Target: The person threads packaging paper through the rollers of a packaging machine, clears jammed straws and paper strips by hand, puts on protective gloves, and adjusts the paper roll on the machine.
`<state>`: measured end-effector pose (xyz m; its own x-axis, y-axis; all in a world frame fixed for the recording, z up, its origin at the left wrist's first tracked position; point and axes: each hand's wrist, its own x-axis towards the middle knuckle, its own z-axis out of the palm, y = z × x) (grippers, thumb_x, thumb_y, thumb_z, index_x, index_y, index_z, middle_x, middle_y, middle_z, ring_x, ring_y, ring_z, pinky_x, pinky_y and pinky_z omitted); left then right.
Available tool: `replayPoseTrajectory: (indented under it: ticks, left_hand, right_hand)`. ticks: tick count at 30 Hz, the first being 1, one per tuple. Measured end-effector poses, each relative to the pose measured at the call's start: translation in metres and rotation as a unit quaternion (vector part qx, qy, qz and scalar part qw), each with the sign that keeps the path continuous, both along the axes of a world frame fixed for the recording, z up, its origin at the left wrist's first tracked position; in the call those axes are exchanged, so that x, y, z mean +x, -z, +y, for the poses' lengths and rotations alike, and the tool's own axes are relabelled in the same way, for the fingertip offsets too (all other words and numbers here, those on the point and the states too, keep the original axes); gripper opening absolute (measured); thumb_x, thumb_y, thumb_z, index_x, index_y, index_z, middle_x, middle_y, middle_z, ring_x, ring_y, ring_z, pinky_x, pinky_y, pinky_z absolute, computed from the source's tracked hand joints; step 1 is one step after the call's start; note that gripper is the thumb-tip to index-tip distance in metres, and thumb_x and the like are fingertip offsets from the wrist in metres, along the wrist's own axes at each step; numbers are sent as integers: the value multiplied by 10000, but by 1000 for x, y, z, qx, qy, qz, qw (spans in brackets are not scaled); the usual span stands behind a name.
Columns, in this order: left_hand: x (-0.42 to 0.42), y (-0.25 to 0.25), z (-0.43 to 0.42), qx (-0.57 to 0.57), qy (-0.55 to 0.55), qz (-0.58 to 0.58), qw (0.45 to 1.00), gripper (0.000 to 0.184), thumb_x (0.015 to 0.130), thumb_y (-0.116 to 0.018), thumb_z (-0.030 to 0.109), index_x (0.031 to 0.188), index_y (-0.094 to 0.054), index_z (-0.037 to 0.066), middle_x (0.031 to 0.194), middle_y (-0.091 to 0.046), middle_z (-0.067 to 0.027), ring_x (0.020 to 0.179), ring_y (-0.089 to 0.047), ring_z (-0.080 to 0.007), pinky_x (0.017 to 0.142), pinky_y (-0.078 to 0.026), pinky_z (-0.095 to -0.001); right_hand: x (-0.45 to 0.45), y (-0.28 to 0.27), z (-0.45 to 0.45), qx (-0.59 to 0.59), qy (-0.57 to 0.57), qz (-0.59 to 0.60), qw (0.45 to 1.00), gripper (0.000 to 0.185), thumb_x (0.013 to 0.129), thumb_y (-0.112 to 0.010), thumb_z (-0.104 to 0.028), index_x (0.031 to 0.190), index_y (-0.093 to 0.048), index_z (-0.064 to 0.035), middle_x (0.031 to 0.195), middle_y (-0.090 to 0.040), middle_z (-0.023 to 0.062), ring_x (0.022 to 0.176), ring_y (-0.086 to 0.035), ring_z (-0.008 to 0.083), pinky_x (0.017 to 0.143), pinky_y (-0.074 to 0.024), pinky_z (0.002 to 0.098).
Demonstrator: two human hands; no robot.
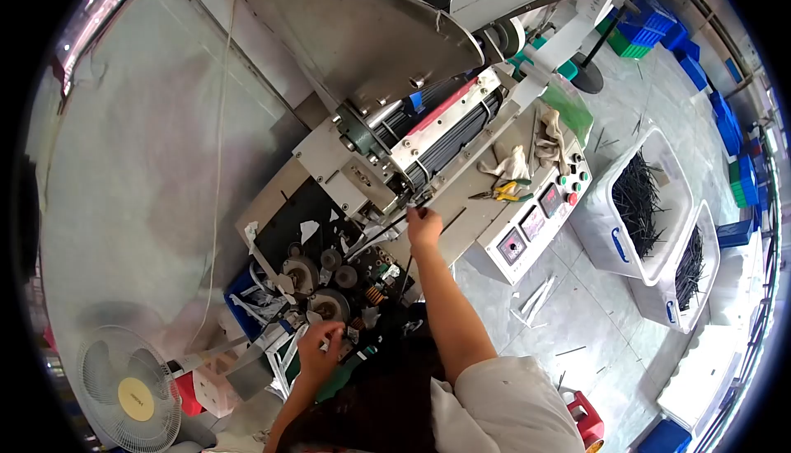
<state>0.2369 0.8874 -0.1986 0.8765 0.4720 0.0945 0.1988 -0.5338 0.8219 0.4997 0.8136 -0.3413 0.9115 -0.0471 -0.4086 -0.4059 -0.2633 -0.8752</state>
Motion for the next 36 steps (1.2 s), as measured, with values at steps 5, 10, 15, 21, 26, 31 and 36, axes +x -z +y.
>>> replayPoseTrajectory:
  ticks: [5,10,15,21,26,31,36]
  left_hand:
    - [44,-7,42,42,-34,3,999,84,728,-549,17,808,-563,39,728,-555,-96,617,-546,-223,526,-429,-264]
    - [107,28,74,130,31,29,991,104,712,-568,64,816,-571,55,778,-566,-93,680,-554,-254,613,-435,-319]
    - [150,68,78,118,69,164,977,144,701,-588,191,789,-603,77,769,-595,-79,713,-561,-263,670,-421,-352]
    - [158,76,78,105,85,303,944,186,694,-584,256,798,-627,108,740,-615,-73,735,-577,-255,678,-404,-387]
    - [151,67,69,260,120,248,925,126,673,-582,204,691,-607,83,679,-586,-63,709,-554,-234,679,-376,-359]
    - [143,51,65,496,203,168,828,78,612,-570,124,661,-568,65,699,-559,-54,736,-522,-190,699,-345,-326]
    - [134,37,76,462,206,209,836,122,609,-570,126,712,-572,60,744,-568,-63,775,-524,-191,724,-346,-321]
  right_hand:
    - [53,-48,-65,41,121,-86,988,226,806,-489,-200,711,-520,3,598,-522,74,498,-470,170,491,-385,307]
    - [40,-140,-85,227,13,-118,967,218,864,-391,-209,723,-429,-46,573,-447,36,479,-454,120,436,-369,240]
    - [-7,-99,-49,145,-290,137,936,177,742,-585,-180,713,-576,-5,564,-525,25,428,-435,68,359,-313,197]
    - [-42,-37,3,68,-238,210,946,248,720,-613,-229,652,-587,8,553,-575,81,356,-407,71,328,-281,211]
    - [-54,-19,19,100,-197,187,957,197,691,-603,-162,594,-565,5,524,-550,66,388,-442,97,359,-316,228]
    - [-65,-26,22,46,-204,144,967,175,678,-597,-132,573,-560,3,517,-540,56,409,-456,103,390,-342,228]
    - [-75,-36,27,44,-239,158,957,195,680,-597,-142,556,-551,2,513,-541,45,393,-446,94,377,-344,234]
